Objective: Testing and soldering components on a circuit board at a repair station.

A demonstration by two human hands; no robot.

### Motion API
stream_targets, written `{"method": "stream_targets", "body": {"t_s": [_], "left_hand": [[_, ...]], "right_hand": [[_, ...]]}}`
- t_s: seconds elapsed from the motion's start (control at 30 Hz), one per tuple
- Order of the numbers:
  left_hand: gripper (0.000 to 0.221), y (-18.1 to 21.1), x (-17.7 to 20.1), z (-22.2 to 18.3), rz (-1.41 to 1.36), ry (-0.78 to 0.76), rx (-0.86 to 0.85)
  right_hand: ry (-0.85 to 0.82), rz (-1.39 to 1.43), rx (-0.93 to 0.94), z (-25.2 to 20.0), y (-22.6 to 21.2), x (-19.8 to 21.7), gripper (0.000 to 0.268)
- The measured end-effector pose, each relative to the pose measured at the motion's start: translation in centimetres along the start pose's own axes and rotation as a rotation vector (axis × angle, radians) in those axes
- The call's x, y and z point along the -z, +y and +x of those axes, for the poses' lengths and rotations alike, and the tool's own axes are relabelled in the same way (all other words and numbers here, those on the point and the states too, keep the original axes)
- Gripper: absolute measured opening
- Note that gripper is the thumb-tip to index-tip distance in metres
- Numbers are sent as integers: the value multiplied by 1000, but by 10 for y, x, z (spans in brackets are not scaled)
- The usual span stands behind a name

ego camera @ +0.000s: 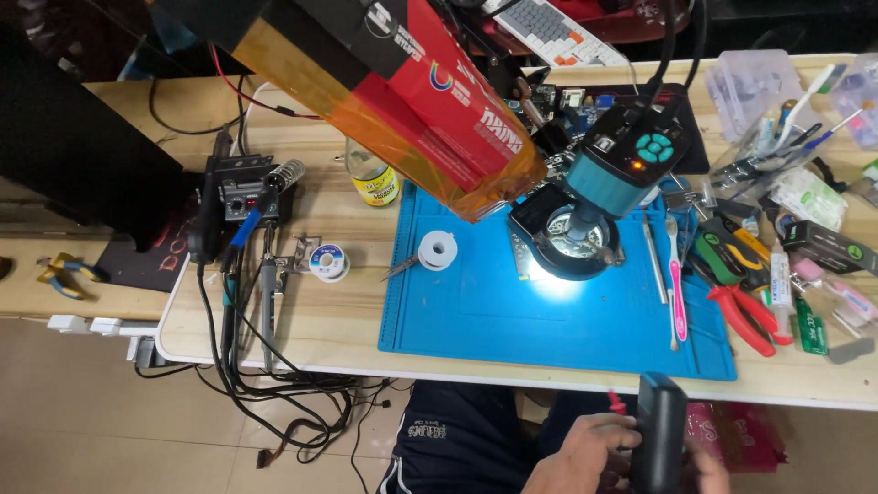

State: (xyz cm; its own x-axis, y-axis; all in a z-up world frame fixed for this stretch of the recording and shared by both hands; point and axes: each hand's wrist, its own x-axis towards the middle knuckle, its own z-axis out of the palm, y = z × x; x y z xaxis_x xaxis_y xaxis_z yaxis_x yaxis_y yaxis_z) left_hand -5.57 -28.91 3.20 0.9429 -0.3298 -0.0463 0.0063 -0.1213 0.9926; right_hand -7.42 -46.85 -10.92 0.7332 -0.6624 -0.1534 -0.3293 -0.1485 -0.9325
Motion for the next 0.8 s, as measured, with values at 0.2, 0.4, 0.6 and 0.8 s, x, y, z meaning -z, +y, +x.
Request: {"method": "stream_targets", "body": {"t_s": [0.2, 0.4, 0.6, 0.8], "left_hand": [[89, 47, 35, 7, -9, -56, 267], [102, 15, 52, 13, -242, -181, 476], [102, -12, 60, 10, -453, -89, 329], [45, -5, 108, 13, 38, -140, -93]], "right_hand": [[-403, 145, -44, 29, 30, 25, 72], [-417, 279, -931, 84, 47, -10, 40], [-540, 6, -259, 37, 17, -16, 97], [-1026, 344, -444, 138, 196, 8, 153]]}}
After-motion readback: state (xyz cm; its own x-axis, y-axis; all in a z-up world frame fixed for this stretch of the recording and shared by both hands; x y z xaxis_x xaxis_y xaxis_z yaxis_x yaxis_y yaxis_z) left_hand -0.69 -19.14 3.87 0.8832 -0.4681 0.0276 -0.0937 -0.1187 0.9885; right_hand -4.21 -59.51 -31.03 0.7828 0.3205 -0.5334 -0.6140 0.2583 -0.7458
